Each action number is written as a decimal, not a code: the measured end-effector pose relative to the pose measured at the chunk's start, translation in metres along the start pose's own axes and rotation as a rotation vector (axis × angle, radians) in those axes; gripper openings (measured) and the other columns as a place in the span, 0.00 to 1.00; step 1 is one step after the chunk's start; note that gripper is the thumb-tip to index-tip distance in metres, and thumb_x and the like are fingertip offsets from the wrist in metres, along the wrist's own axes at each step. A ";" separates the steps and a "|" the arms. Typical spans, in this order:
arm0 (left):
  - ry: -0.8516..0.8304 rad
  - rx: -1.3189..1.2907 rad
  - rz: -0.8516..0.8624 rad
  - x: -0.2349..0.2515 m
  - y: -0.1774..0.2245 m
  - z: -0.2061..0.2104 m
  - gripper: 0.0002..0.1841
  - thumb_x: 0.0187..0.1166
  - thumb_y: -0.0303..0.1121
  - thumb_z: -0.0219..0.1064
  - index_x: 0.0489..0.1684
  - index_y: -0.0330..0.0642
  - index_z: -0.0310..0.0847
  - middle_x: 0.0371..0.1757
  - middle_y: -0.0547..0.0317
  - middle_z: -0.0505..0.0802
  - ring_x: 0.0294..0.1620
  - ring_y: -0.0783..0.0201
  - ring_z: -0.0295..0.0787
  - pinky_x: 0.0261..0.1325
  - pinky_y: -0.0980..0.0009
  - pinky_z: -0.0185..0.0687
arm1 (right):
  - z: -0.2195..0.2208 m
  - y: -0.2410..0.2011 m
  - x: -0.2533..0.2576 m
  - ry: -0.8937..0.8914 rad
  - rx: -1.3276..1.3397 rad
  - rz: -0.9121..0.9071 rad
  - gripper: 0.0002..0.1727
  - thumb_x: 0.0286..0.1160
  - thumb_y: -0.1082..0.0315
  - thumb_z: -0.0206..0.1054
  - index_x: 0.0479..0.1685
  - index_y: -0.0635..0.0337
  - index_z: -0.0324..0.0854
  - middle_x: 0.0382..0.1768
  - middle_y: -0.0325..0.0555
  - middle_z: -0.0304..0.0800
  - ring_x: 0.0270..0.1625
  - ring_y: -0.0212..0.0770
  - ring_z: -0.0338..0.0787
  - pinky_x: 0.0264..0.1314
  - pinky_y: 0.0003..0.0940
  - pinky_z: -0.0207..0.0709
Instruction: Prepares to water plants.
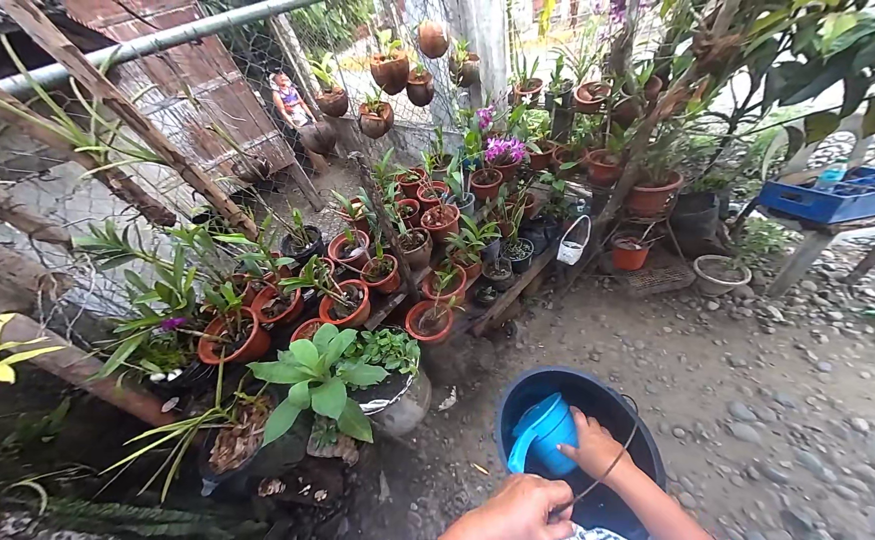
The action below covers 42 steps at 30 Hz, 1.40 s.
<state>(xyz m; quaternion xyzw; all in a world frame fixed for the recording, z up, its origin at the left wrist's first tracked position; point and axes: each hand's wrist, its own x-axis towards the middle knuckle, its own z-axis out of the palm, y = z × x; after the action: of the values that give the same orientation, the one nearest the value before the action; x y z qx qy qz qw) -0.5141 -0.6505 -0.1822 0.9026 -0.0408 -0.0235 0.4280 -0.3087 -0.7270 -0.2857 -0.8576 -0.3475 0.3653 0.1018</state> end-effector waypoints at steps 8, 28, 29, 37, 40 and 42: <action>-0.041 0.022 -0.003 0.002 0.004 0.001 0.10 0.83 0.30 0.64 0.33 0.31 0.80 0.26 0.44 0.84 0.31 0.47 0.85 0.41 0.50 0.80 | -0.017 -0.039 0.005 0.153 -0.048 -0.302 0.41 0.79 0.39 0.67 0.89 0.48 0.67 0.90 0.63 0.58 0.87 0.69 0.64 0.79 0.67 0.69; 0.005 -0.060 -0.116 -0.003 0.000 0.004 0.12 0.83 0.33 0.62 0.35 0.31 0.80 0.27 0.44 0.83 0.31 0.47 0.84 0.39 0.48 0.79 | 0.009 0.009 -0.017 0.021 -0.059 -0.180 0.26 0.78 0.46 0.71 0.57 0.63 0.87 0.74 0.62 0.78 0.81 0.65 0.71 0.75 0.62 0.73; 0.005 -0.060 -0.107 -0.002 0.000 0.005 0.11 0.83 0.33 0.62 0.35 0.31 0.79 0.27 0.44 0.83 0.31 0.47 0.84 0.39 0.49 0.79 | 0.010 0.011 -0.017 0.026 -0.058 -0.167 0.26 0.78 0.47 0.71 0.57 0.63 0.87 0.74 0.62 0.78 0.81 0.65 0.72 0.75 0.62 0.73; -0.026 -0.040 -0.105 0.003 0.002 0.004 0.11 0.83 0.32 0.62 0.37 0.30 0.80 0.28 0.43 0.84 0.32 0.47 0.84 0.41 0.48 0.80 | 0.011 -0.011 -0.037 0.143 -0.129 -0.223 0.27 0.78 0.49 0.71 0.67 0.59 0.86 0.79 0.68 0.73 0.82 0.70 0.71 0.75 0.66 0.72; -0.016 -0.042 -0.097 0.003 0.003 0.002 0.11 0.83 0.32 0.62 0.36 0.30 0.80 0.27 0.43 0.84 0.32 0.47 0.84 0.41 0.48 0.80 | 0.017 -0.027 -0.047 0.033 -0.140 -0.298 0.30 0.85 0.40 0.59 0.75 0.49 0.82 0.70 0.66 0.83 0.78 0.68 0.77 0.75 0.65 0.73; -0.013 -0.045 -0.098 0.002 0.004 0.001 0.11 0.83 0.32 0.62 0.36 0.30 0.80 0.28 0.43 0.84 0.32 0.47 0.84 0.42 0.48 0.80 | 0.028 -0.029 -0.045 -0.079 -0.160 -0.355 0.33 0.89 0.35 0.48 0.87 0.39 0.70 0.63 0.60 0.91 0.71 0.64 0.86 0.72 0.64 0.77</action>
<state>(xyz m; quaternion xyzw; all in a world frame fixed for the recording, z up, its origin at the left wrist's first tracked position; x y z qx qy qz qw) -0.5120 -0.6544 -0.1800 0.8935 0.0010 -0.0511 0.4461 -0.3654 -0.7383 -0.2677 -0.7733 -0.5247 0.3462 0.0824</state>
